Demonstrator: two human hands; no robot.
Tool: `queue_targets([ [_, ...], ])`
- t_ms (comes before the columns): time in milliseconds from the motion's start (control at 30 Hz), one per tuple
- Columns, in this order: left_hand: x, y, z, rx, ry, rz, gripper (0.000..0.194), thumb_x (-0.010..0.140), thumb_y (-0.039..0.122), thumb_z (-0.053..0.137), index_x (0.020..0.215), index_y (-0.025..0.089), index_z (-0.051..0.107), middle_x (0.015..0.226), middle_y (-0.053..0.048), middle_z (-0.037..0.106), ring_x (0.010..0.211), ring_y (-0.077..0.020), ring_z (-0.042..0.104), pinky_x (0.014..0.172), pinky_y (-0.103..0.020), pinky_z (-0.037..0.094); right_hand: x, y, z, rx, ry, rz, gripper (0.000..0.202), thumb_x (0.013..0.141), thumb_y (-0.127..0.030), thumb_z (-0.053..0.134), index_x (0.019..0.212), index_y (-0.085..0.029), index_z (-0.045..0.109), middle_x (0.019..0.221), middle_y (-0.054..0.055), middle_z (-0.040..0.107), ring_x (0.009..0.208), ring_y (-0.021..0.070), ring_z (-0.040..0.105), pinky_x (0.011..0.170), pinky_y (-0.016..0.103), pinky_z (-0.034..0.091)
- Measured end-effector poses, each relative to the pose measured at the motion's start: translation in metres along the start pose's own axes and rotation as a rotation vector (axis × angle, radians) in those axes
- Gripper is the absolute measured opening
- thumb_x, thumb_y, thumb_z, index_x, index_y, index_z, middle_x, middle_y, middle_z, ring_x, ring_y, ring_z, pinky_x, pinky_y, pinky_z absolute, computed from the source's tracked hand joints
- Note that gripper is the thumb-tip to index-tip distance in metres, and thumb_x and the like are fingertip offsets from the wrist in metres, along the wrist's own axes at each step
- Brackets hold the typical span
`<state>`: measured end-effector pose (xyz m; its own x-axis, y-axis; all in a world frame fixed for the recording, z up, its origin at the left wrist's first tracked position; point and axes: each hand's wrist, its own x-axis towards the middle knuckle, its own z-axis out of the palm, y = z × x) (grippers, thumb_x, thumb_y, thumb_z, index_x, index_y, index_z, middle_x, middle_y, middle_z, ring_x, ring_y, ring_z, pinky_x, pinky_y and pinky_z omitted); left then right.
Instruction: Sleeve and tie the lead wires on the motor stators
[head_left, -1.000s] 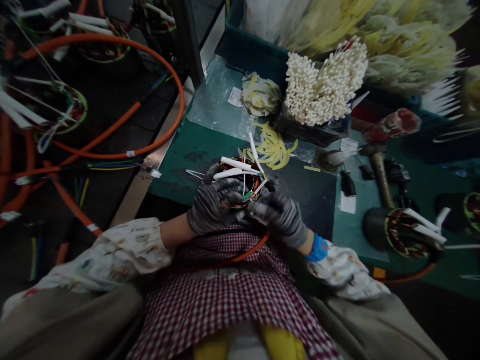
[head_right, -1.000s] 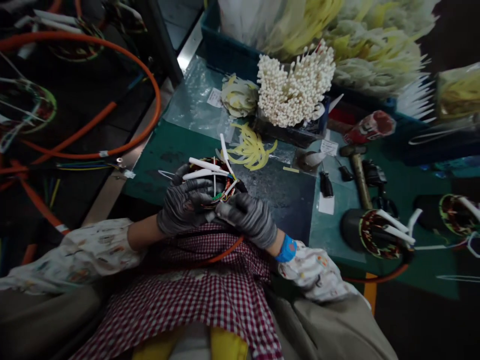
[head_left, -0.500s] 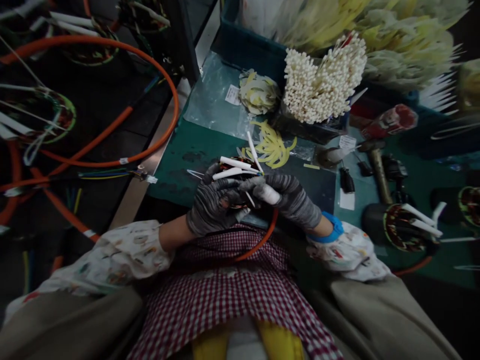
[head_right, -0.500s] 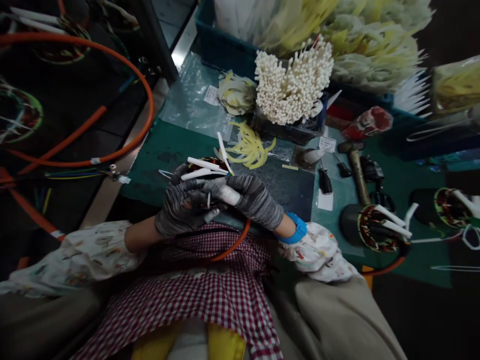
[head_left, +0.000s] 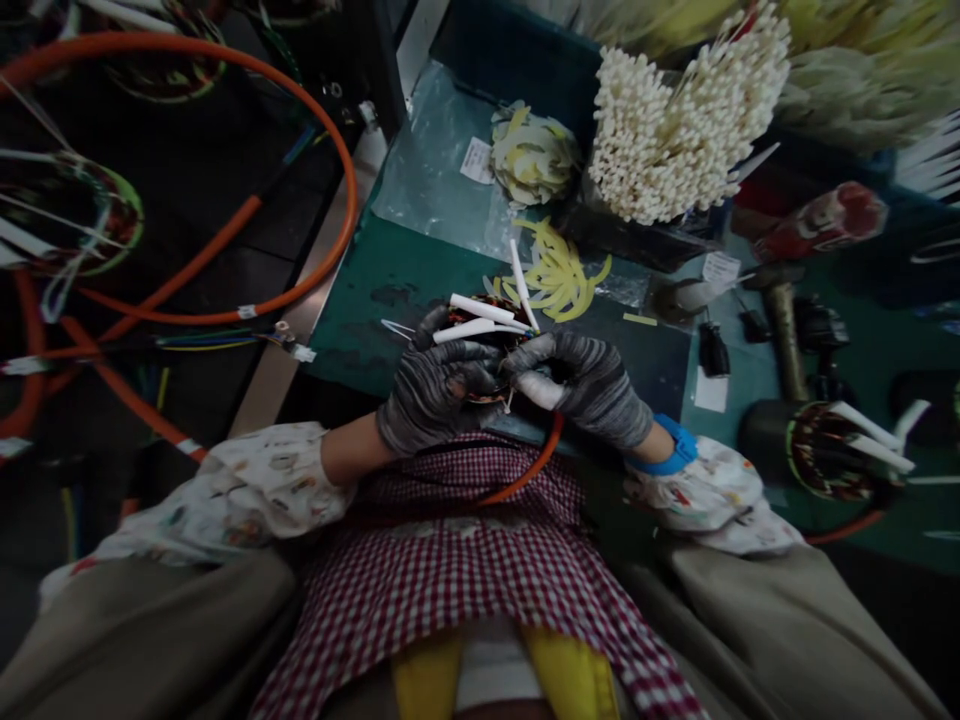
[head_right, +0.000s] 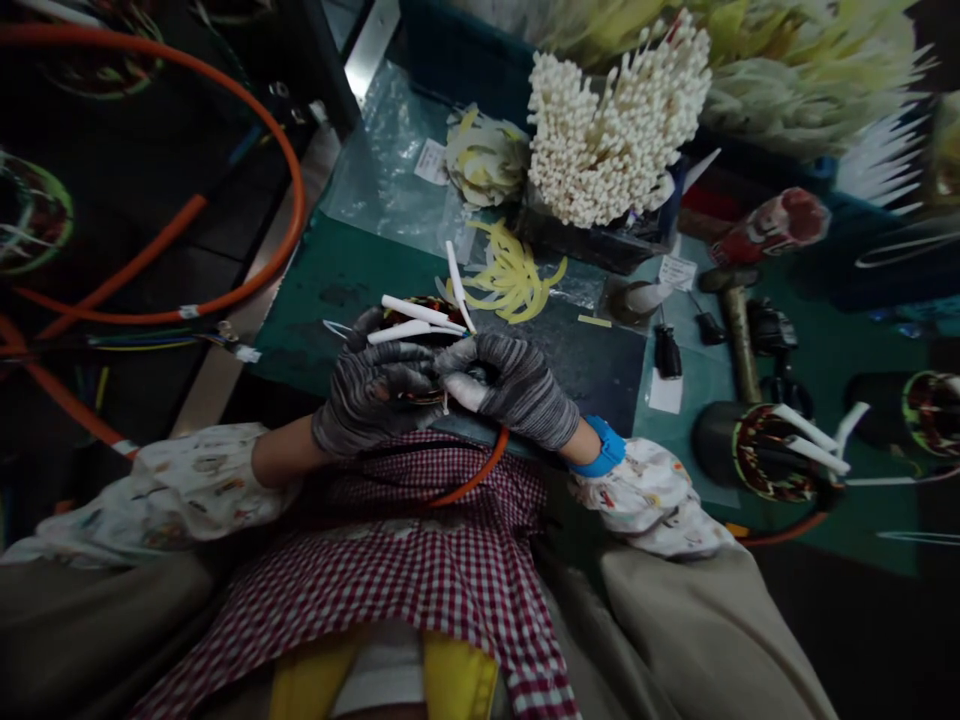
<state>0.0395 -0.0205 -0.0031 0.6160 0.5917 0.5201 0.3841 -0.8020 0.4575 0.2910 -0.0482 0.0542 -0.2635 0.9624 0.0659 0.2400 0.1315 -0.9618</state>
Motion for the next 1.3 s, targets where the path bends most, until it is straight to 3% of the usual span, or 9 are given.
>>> queue_targets([
  [167,0.003,0.004,-0.001,-0.028,0.038,0.019,0.021,0.101,0.044,0.082,0.109,0.026,0.075,0.111,-0.002,0.087,0.113,-0.0252,0.084,0.142,-0.061,0.041,-0.010,0.018,0.007,-0.042,-0.149,-0.229,0.013,0.105,-0.036,0.078,0.104,-0.026,0.086,0.102,0.004,0.088,0.089,0.0186,0.082,0.086,0.033,0.069],
  [333,0.004,0.008,-0.004,-0.034,0.020,0.006,0.019,0.101,0.041,0.079,0.112,0.026,0.077,0.111,-0.002,0.086,0.112,-0.0269,0.084,0.138,-0.059,0.047,-0.033,0.031,0.009,-0.083,-0.071,-0.136,0.018,0.107,-0.049,0.081,0.111,-0.031,0.082,0.098,0.001,0.085,0.086,0.0194,0.079,0.081,0.034,0.069],
  [500,0.008,0.008,-0.005,-0.055,0.017,0.013,0.018,0.101,0.039,0.079,0.113,0.026,0.076,0.109,-0.002,0.086,0.113,-0.0260,0.084,0.141,-0.058,0.044,-0.021,0.012,0.020,-0.088,-0.252,-0.230,0.021,0.115,-0.041,0.067,0.108,-0.028,0.083,0.101,0.001,0.088,0.093,0.0204,0.085,0.088,0.035,0.071],
  [667,0.014,0.007,-0.009,0.024,0.076,0.071,0.016,0.107,0.040,0.077,0.104,0.025,0.072,0.109,-0.003,0.086,0.118,-0.0268,0.082,0.134,-0.062,0.051,0.020,0.010,0.040,-0.309,0.088,-0.158,0.020,0.111,-0.032,0.063,0.098,-0.031,0.078,0.094,0.003,0.081,0.093,0.0241,0.081,0.093,0.044,0.073],
  [800,0.002,0.001,-0.019,0.130,-0.007,0.174,0.015,0.108,0.037,0.080,0.119,0.029,0.076,0.128,-0.001,0.086,0.126,-0.0262,0.079,0.136,-0.063,0.047,0.021,0.018,0.028,-0.382,0.427,-0.262,0.020,0.113,-0.029,0.054,0.122,-0.030,0.072,0.119,0.010,0.078,0.117,0.0307,0.077,0.114,0.060,0.067],
  [867,-0.007,-0.002,-0.029,0.283,0.018,0.218,0.027,0.105,0.030,0.083,0.131,0.035,0.075,0.132,0.000,0.084,0.128,-0.0278,0.077,0.130,-0.061,0.051,0.014,0.023,0.023,-0.457,0.462,-0.188,0.030,0.110,-0.030,0.060,0.139,-0.026,0.068,0.136,0.015,0.075,0.132,0.0351,0.072,0.121,0.066,0.062],
  [1000,-0.009,-0.002,-0.057,0.485,-0.056,0.278,0.047,0.103,0.007,0.072,0.139,0.037,0.075,0.120,0.000,0.083,0.112,-0.0245,0.078,0.096,-0.036,0.064,0.019,0.037,0.019,-0.587,0.175,-0.022,0.048,0.100,-0.031,0.074,0.146,-0.017,0.071,0.141,0.021,0.077,0.133,0.0380,0.074,0.122,0.061,0.063],
  [1133,0.012,0.003,-0.085,0.562,-0.256,0.454,0.040,0.105,0.003,0.057,0.127,0.029,0.078,0.116,-0.002,0.084,0.094,-0.0215,0.077,0.061,-0.029,0.047,0.064,0.045,-0.001,-0.583,-0.098,-0.101,0.047,0.097,-0.024,0.074,0.142,-0.015,0.076,0.142,0.019,0.079,0.127,0.0328,0.077,0.119,0.053,0.064],
  [1300,0.021,0.001,-0.088,0.563,-0.192,0.486,0.030,0.107,0.004,0.057,0.117,0.024,0.077,0.111,-0.002,0.085,0.100,-0.0225,0.075,0.082,-0.034,0.055,0.107,0.043,-0.024,-0.489,-0.442,-0.254,0.039,0.097,-0.019,0.075,0.136,-0.022,0.079,0.127,0.008,0.084,0.120,0.0253,0.077,0.114,0.046,0.066],
])
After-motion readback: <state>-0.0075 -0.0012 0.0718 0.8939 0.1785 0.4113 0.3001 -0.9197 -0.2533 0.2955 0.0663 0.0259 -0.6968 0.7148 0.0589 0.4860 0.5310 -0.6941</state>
